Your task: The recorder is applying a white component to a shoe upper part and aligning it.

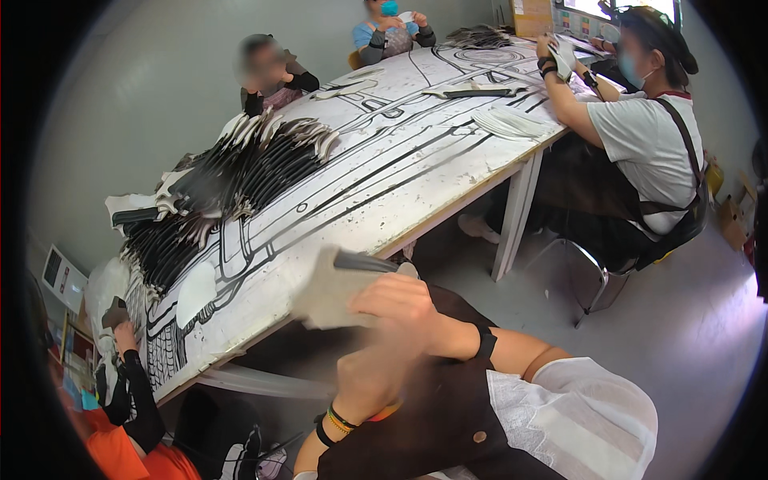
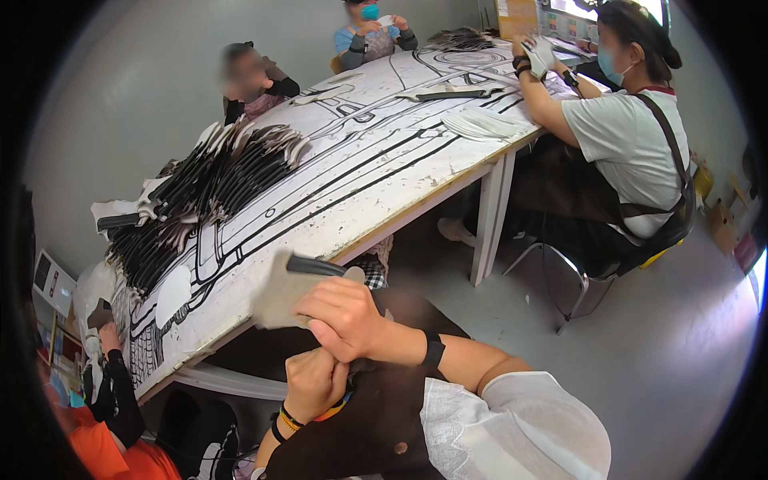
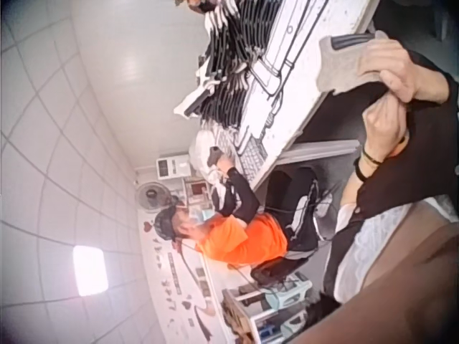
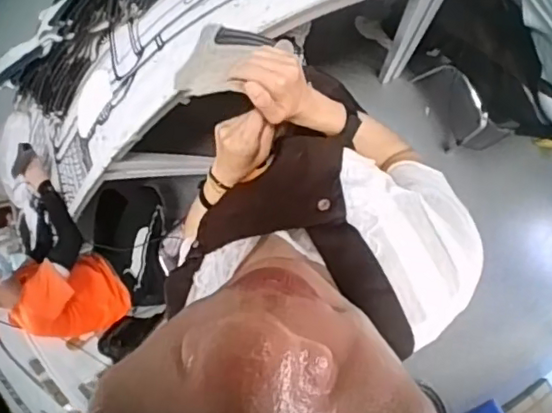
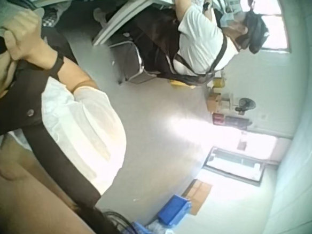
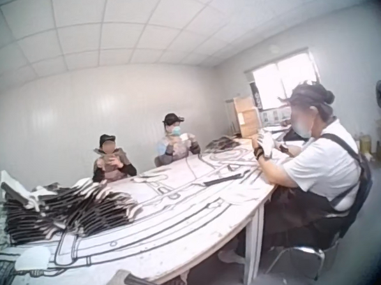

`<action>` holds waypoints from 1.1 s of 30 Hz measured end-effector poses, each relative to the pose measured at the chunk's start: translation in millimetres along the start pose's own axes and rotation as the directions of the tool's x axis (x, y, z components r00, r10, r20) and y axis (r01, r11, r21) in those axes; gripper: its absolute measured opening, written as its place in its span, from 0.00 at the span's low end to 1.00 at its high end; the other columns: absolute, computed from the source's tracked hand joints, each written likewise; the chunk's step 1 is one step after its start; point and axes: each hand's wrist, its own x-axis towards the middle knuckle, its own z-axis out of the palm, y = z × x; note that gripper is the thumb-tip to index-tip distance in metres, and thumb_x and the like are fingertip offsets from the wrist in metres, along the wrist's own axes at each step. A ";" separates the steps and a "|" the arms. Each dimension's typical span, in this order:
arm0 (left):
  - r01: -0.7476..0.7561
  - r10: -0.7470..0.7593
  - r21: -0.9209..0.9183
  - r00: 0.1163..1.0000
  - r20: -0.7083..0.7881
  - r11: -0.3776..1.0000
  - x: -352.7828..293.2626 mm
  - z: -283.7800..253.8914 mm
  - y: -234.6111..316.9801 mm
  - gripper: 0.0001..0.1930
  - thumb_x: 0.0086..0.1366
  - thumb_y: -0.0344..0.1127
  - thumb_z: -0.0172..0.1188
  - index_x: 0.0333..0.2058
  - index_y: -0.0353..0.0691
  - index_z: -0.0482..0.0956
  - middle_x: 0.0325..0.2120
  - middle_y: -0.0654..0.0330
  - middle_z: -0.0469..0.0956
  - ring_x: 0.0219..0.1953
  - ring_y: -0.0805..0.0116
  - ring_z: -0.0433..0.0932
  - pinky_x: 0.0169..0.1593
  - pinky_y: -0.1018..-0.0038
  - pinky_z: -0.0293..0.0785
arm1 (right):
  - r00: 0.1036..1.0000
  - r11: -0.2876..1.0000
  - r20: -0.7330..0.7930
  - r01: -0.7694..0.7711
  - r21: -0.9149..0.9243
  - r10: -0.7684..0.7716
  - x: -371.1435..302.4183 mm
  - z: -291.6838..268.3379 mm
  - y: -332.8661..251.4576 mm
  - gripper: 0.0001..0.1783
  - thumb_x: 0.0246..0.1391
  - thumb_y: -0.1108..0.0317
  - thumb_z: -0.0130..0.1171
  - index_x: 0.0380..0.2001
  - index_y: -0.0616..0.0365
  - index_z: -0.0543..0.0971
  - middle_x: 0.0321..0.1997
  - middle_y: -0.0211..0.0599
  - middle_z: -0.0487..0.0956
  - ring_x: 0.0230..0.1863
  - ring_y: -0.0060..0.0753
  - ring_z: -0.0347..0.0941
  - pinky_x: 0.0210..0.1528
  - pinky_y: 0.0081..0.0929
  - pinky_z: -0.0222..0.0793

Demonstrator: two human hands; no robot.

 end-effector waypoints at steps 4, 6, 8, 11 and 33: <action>0.056 -0.055 0.000 0.987 -0.149 0.998 0.9 -4.6 -0.9 0.06 0.52 0.20 0.63 0.25 0.33 0.74 0.15 0.54 0.69 0.15 0.56 0.71 0.20 0.69 0.63 | 0.988 0.999 0.151 -0.032 0.017 0.029 2.5 2.4 -1.7 0.32 0.62 0.51 0.46 0.59 0.67 0.71 0.61 0.58 0.71 0.64 0.55 0.67 0.63 0.48 0.61; 0.037 -0.035 0.009 0.981 -0.189 0.999 1.5 -3.5 -2.8 0.05 0.52 0.20 0.63 0.25 0.32 0.74 0.16 0.54 0.70 0.17 0.54 0.72 0.21 0.68 0.65 | 0.997 0.999 0.081 -0.008 -0.047 0.012 1.4 6.8 -12.0 0.33 0.63 0.49 0.45 0.59 0.67 0.71 0.61 0.56 0.72 0.64 0.55 0.68 0.63 0.49 0.61; 0.017 -0.012 0.019 0.974 -0.228 1.000 7.7 -4.2 -2.7 0.04 0.52 0.21 0.62 0.26 0.32 0.75 0.17 0.53 0.72 0.18 0.53 0.73 0.22 0.68 0.66 | 1.000 0.993 0.009 0.010 -0.114 -0.009 -2.4 12.2 -16.9 0.34 0.63 0.48 0.45 0.59 0.66 0.71 0.61 0.54 0.72 0.64 0.54 0.68 0.63 0.50 0.60; -0.032 0.036 0.018 0.958 -0.283 0.999 14.0 -7.0 2.3 0.05 0.52 0.23 0.62 0.28 0.32 0.76 0.21 0.53 0.75 0.21 0.50 0.76 0.24 0.66 0.70 | 0.988 0.991 -0.133 0.064 -0.116 -0.079 -11.5 17.5 -12.5 0.36 0.62 0.44 0.43 0.58 0.66 0.72 0.62 0.52 0.73 0.63 0.53 0.68 0.63 0.51 0.60; 0.020 -0.054 0.152 0.975 0.217 0.988 -14.2 2.7 -3.8 0.06 0.51 0.20 0.60 0.29 0.34 0.74 0.22 0.55 0.75 0.22 0.57 0.77 0.26 0.68 0.73 | 0.999 0.998 0.027 0.032 0.056 -0.033 -19.3 -2.0 9.8 0.23 0.49 0.53 0.49 0.31 0.65 0.80 0.29 0.46 0.80 0.29 0.50 0.78 0.32 0.37 0.75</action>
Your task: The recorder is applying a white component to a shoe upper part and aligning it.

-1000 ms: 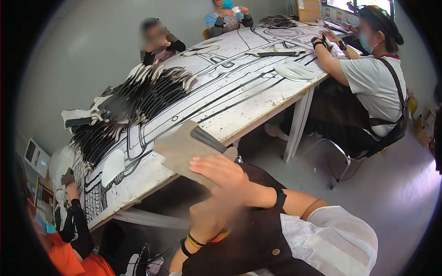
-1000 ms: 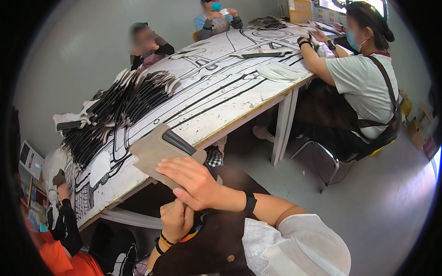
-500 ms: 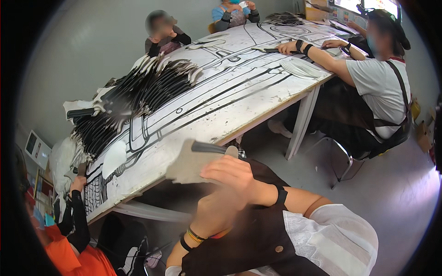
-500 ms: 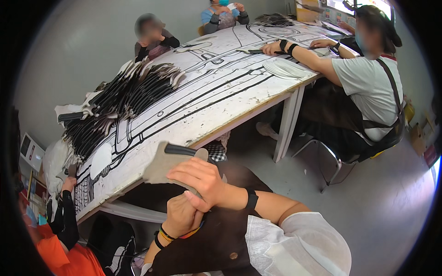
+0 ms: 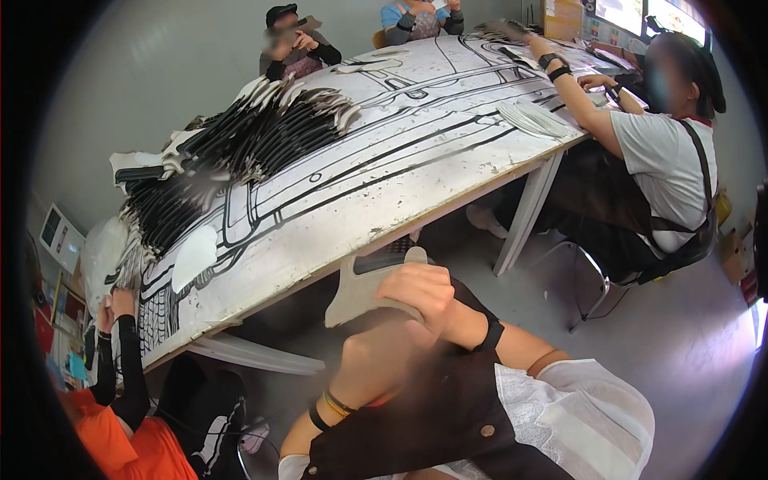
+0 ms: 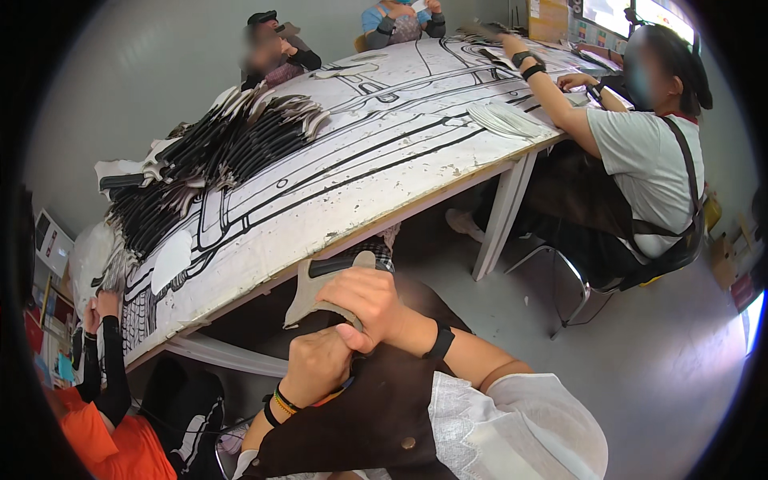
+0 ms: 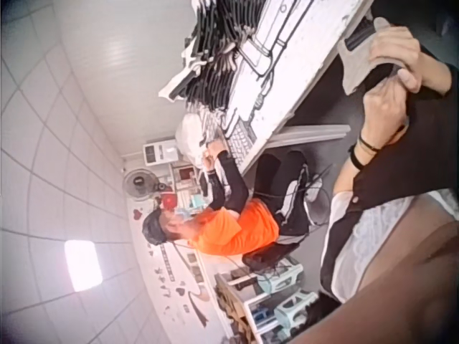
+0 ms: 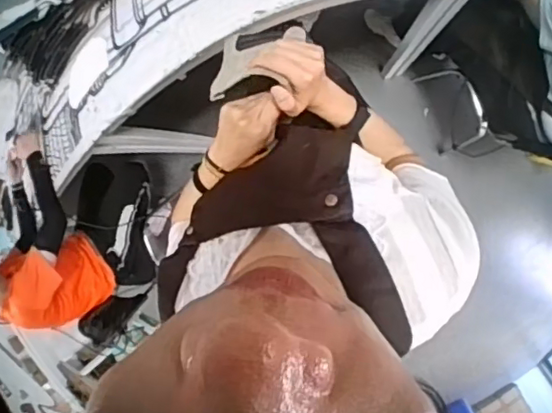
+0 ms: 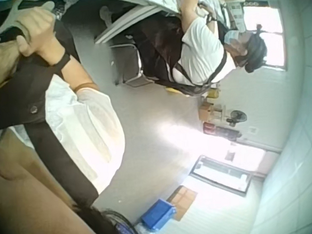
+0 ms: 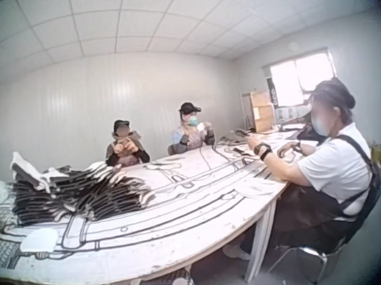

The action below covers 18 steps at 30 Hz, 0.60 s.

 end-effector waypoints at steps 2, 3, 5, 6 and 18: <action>0.014 -0.023 -0.070 0.991 -0.129 0.997 3.4 -0.6 0.3 0.05 0.52 0.22 0.63 0.27 0.36 0.75 0.19 0.58 0.75 0.19 0.60 0.76 0.24 0.69 0.72 | 1.000 1.000 -0.024 -0.003 -0.030 0.002 2.0 -1.2 0.1 0.27 0.56 0.49 0.44 0.31 0.65 0.80 0.29 0.46 0.80 0.29 0.50 0.78 0.32 0.37 0.75; 0.013 -0.022 -0.072 0.991 -0.129 0.997 5.3 -1.6 0.3 0.05 0.52 0.22 0.63 0.27 0.36 0.75 0.19 0.58 0.75 0.19 0.60 0.76 0.24 0.69 0.72 | 1.000 0.999 -0.023 -0.004 -0.032 0.003 2.0 -1.0 0.6 0.27 0.56 0.49 0.44 0.31 0.65 0.80 0.29 0.46 0.80 0.29 0.50 0.78 0.32 0.37 0.75; 0.024 -0.034 -0.052 0.981 -0.193 0.998 8.3 -3.1 0.6 0.05 0.52 0.25 0.65 0.26 0.36 0.76 0.18 0.59 0.75 0.19 0.61 0.76 0.24 0.70 0.72 | 0.999 1.000 -0.053 -0.014 -0.025 0.013 1.5 -0.5 2.1 0.31 0.60 0.47 0.39 0.32 0.65 0.80 0.30 0.47 0.80 0.30 0.50 0.78 0.32 0.37 0.75; 0.025 -0.035 -0.052 0.980 -0.194 0.998 7.3 -3.4 0.5 0.05 0.52 0.25 0.65 0.26 0.36 0.76 0.18 0.59 0.75 0.19 0.61 0.76 0.24 0.70 0.72 | 0.999 1.000 -0.052 -0.014 -0.024 0.013 1.5 -0.4 1.9 0.31 0.60 0.47 0.39 0.32 0.65 0.80 0.30 0.47 0.80 0.30 0.50 0.78 0.32 0.37 0.75; 0.158 -0.153 -0.007 0.944 -0.293 0.987 1.9 -24.0 8.8 0.19 0.53 0.31 0.70 0.43 0.32 0.81 0.23 0.60 0.82 0.22 0.64 0.81 0.27 0.74 0.74 | 0.996 0.996 -0.002 -0.088 0.034 0.088 8.4 -6.1 -0.8 0.27 0.60 0.54 0.39 0.34 0.66 0.81 0.33 0.48 0.81 0.33 0.50 0.80 0.37 0.37 0.76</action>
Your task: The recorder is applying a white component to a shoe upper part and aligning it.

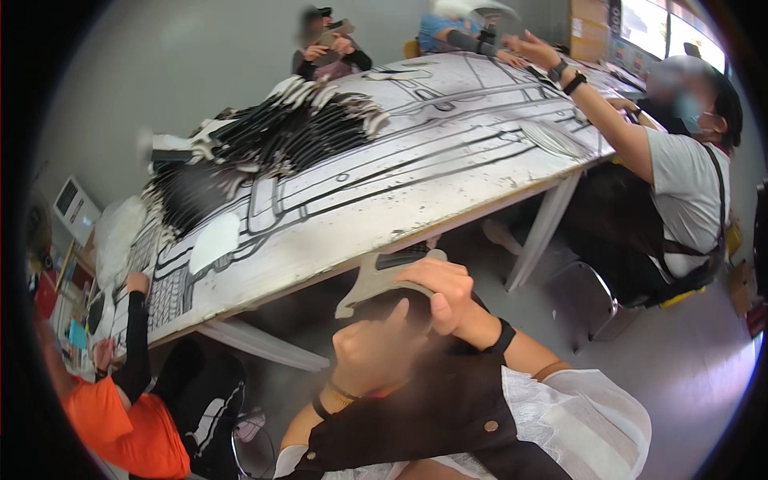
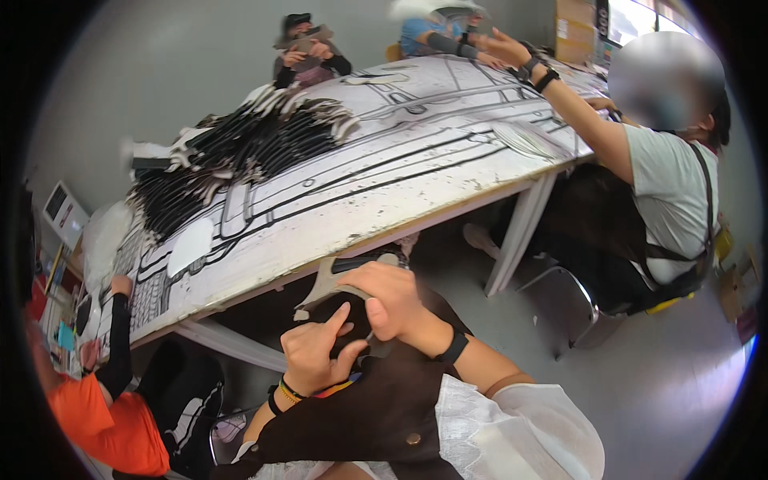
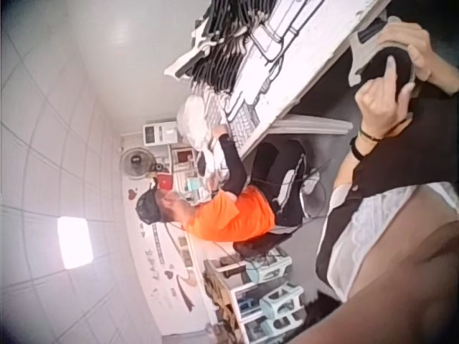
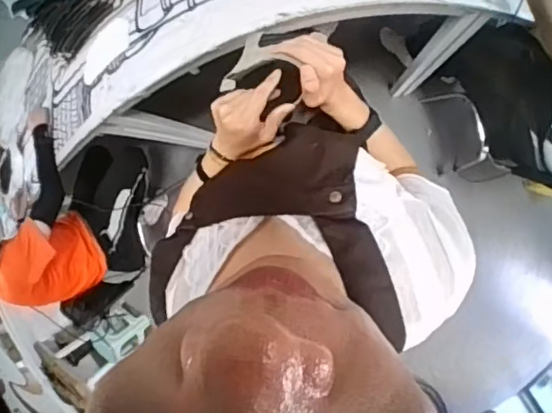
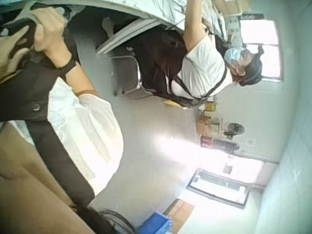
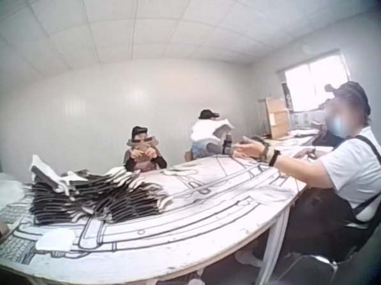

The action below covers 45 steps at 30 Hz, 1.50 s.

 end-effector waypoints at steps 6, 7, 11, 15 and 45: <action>0.007 0.110 0.249 0.885 -0.453 0.968 3.6 -7.3 -7.5 0.13 0.48 0.22 0.68 0.35 0.38 0.83 0.29 0.60 0.83 0.31 0.62 0.82 0.34 0.71 0.76 | 1.000 0.999 -0.014 0.026 -0.029 -0.026 3.2 0.9 -6.3 0.26 0.59 0.57 0.40 0.31 0.70 0.81 0.30 0.51 0.81 0.32 0.51 0.81 0.37 0.37 0.77; 0.037 0.096 0.290 0.898 -0.430 0.956 1.5 -8.8 -7.1 0.15 0.47 0.24 0.69 0.37 0.38 0.82 0.33 0.61 0.83 0.37 0.61 0.82 0.40 0.68 0.76 | 1.000 0.999 -0.008 0.018 -0.034 -0.018 3.9 0.2 -8.0 0.27 0.59 0.55 0.40 0.31 0.70 0.81 0.30 0.51 0.81 0.31 0.51 0.81 0.37 0.37 0.77; 0.102 0.003 0.278 0.936 -0.352 0.955 -6.8 -4.8 -10.8 0.23 0.50 0.31 0.71 0.48 0.40 0.79 0.48 0.59 0.80 0.52 0.58 0.76 0.56 0.57 0.68 | 1.000 1.000 0.011 -0.015 0.026 0.014 3.6 1.5 -12.3 0.30 0.60 0.54 0.38 0.31 0.71 0.81 0.30 0.52 0.81 0.31 0.52 0.80 0.37 0.36 0.76; 0.115 -0.074 0.170 0.970 -0.230 0.979 -6.6 -5.1 -14.4 0.26 0.52 0.36 0.71 0.50 0.38 0.78 0.50 0.58 0.78 0.53 0.58 0.75 0.57 0.58 0.67 | 0.998 0.997 0.064 0.008 0.078 -0.013 3.0 4.2 -11.9 0.32 0.60 0.52 0.38 0.31 0.73 0.81 0.29 0.53 0.81 0.30 0.52 0.80 0.35 0.36 0.75; 0.202 -0.207 -0.044 0.958 -0.197 0.978 -28.9 14.9 -36.3 0.30 0.44 0.20 0.59 0.51 0.31 0.76 0.42 0.49 0.82 0.37 0.56 0.84 0.39 0.68 0.81 | 0.937 0.974 0.294 0.139 0.177 -0.187 5.3 19.4 -15.4 0.27 0.59 0.53 0.41 0.43 0.68 0.78 0.43 0.52 0.81 0.43 0.55 0.79 0.48 0.45 0.74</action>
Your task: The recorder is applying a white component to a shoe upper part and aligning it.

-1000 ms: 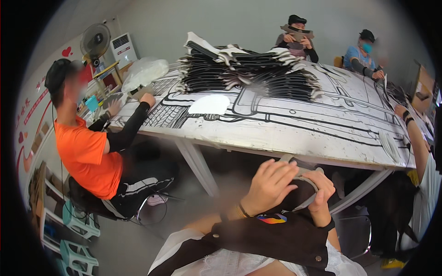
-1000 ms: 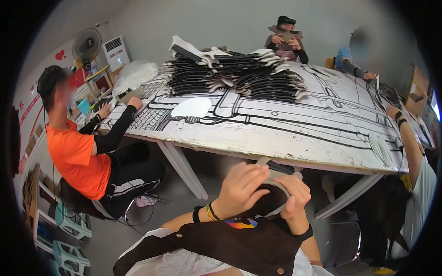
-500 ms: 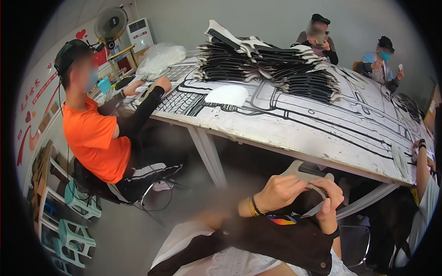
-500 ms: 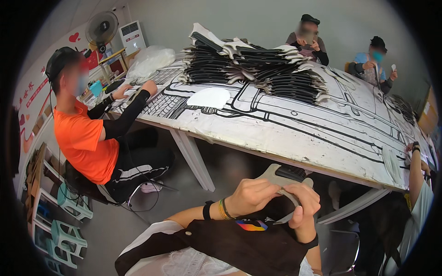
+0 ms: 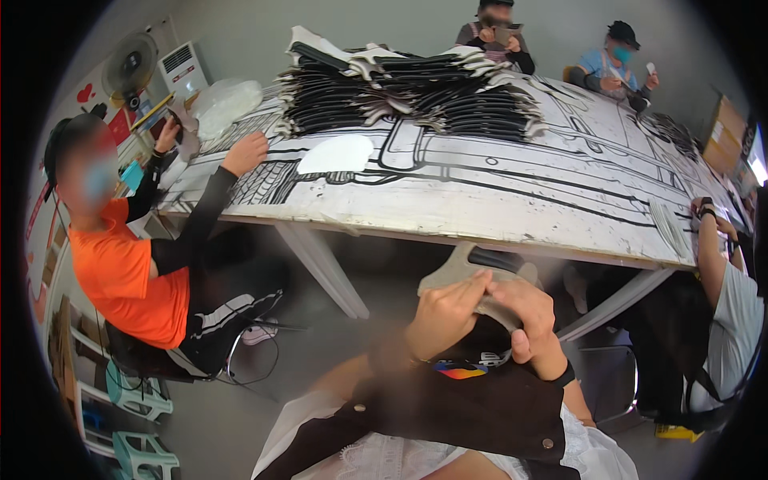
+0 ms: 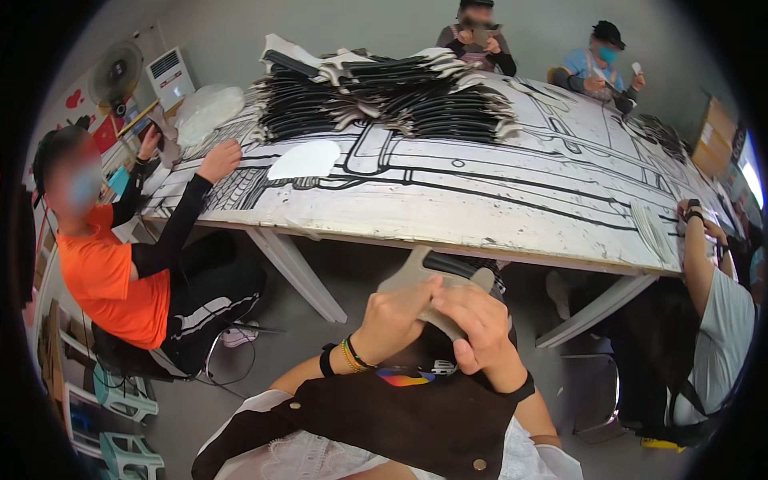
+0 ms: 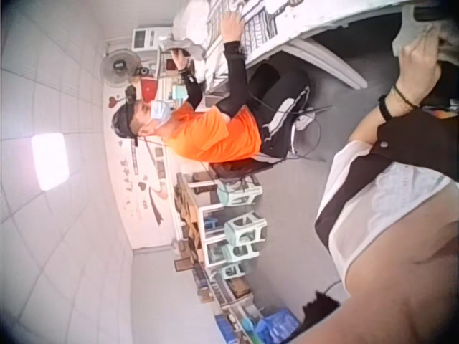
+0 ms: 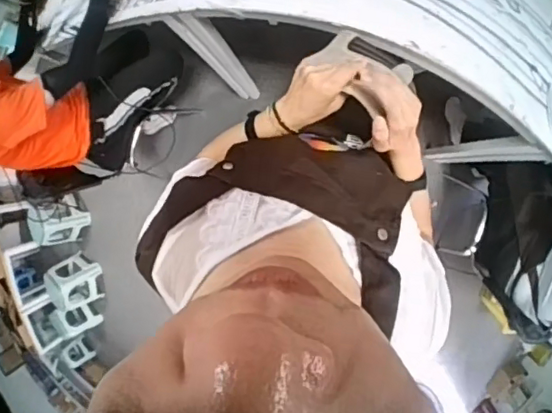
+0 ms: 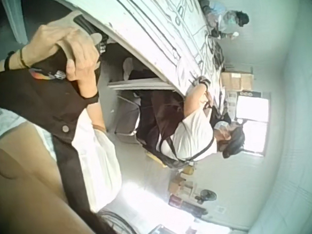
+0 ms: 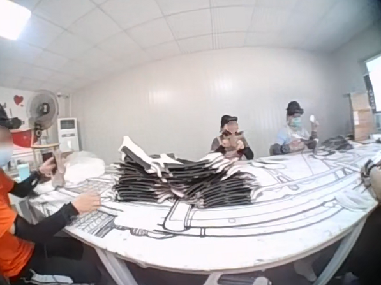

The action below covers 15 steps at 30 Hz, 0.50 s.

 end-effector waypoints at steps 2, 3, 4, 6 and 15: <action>0.010 -0.008 0.039 0.998 -0.061 0.999 2.1 1.1 -0.4 0.31 0.40 0.17 0.58 0.49 0.33 0.78 0.41 0.51 0.83 0.34 0.54 0.83 0.36 0.67 0.80 | 0.994 0.994 -0.076 -0.088 -0.060 0.083 -0.5 0.0 -1.0 0.28 0.60 0.52 0.40 0.43 0.68 0.78 0.43 0.51 0.81 0.45 0.56 0.79 0.50 0.46 0.73; 0.006 -0.004 0.032 0.998 -0.059 0.999 1.3 0.9 -1.1 0.31 0.40 0.17 0.58 0.49 0.33 0.78 0.41 0.51 0.83 0.34 0.54 0.83 0.36 0.67 0.80 | 0.977 0.982 -0.148 -0.165 -0.095 0.150 4.0 -0.5 -0.7 0.29 0.61 0.51 0.39 0.44 0.68 0.78 0.43 0.51 0.81 0.47 0.56 0.78 0.52 0.46 0.73; -0.008 0.009 0.023 0.999 -0.050 1.000 0.0 0.7 -2.4 0.29 0.40 0.17 0.58 0.47 0.33 0.79 0.39 0.51 0.83 0.33 0.54 0.83 0.35 0.67 0.80 | 0.983 0.972 -0.076 -0.177 -0.153 0.167 9.2 -3.5 -0.8 0.30 0.61 0.48 0.40 0.42 0.66 0.79 0.42 0.49 0.81 0.47 0.53 0.78 0.55 0.47 0.70; -0.008 0.007 -0.011 0.998 -0.055 1.000 -0.4 1.6 -0.4 0.23 0.41 0.17 0.58 0.41 0.32 0.80 0.32 0.50 0.82 0.30 0.53 0.82 0.32 0.66 0.79 | 0.986 0.970 0.006 -0.163 -0.182 0.167 6.5 -4.7 -1.0 0.30 0.61 0.48 0.39 0.41 0.65 0.79 0.41 0.48 0.81 0.46 0.52 0.78 0.55 0.47 0.69; 0.043 -0.043 -0.124 0.999 0.002 0.991 -0.4 2.5 4.2 0.17 0.43 0.21 0.61 0.36 0.36 0.82 0.25 0.52 0.81 0.25 0.54 0.82 0.29 0.67 0.78 | 0.995 0.966 -0.072 -0.081 -0.247 0.065 1.0 3.3 3.2 0.24 0.54 0.54 0.42 0.27 0.63 0.80 0.24 0.42 0.78 0.26 0.46 0.74 0.38 0.39 0.70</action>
